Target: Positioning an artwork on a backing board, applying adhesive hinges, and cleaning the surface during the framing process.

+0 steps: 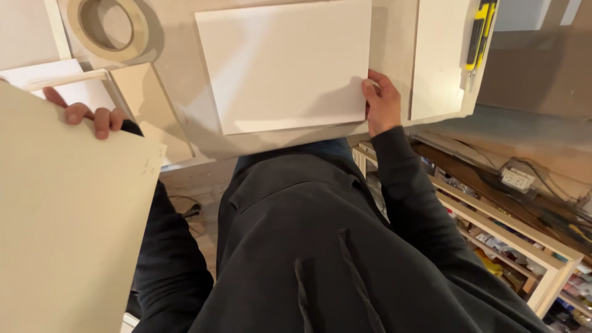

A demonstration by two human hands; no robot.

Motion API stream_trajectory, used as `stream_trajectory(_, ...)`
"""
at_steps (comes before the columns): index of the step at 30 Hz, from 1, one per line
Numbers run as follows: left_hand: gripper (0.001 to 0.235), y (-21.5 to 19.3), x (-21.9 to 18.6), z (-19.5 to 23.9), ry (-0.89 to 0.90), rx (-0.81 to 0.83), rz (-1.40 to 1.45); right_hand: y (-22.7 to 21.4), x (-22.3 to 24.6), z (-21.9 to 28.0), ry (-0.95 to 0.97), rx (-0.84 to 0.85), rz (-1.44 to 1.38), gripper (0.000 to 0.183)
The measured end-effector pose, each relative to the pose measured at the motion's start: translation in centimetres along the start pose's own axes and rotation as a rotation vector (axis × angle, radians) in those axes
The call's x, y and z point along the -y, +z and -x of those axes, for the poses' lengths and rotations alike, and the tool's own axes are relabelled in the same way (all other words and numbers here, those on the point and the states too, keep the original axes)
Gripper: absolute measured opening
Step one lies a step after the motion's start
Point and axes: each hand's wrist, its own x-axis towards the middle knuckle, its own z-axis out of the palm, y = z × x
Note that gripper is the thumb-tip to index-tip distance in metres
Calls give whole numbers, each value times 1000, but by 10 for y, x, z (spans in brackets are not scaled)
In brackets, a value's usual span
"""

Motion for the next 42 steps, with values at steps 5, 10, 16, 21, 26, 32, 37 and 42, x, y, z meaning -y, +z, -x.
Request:
stream_trajectory(5,76,45,32,-17,105,25,41,1,5,-2,43,14,92,41)
stream_trajectory(10,80,69,42,-32,127,86,107,-14,-3,-17,-90,271,-91,36)
stream_trajectory(16,83,57,16,-26,119,165,28,-13,133,66,-431,111,750,14)
stream_trajectory(21,81,38,-1,-8,159,103,-1,-27,129,72,-1169,204,779,22)
stream_trajectory(26,78,51,-3,-5,164,61,52,-46,68,11,-1474,79,979,27)
stream_trajectory(32,86,57,-2,-6,162,135,-18,-40,52,-14,-1457,-15,1043,32)
stream_trajectory(37,82,58,-2,-2,150,130,31,-27,41,-20,-612,47,323,46)
stream_trajectory(42,84,61,2,3,156,65,11,-9,37,-5,-43,56,-163,43)
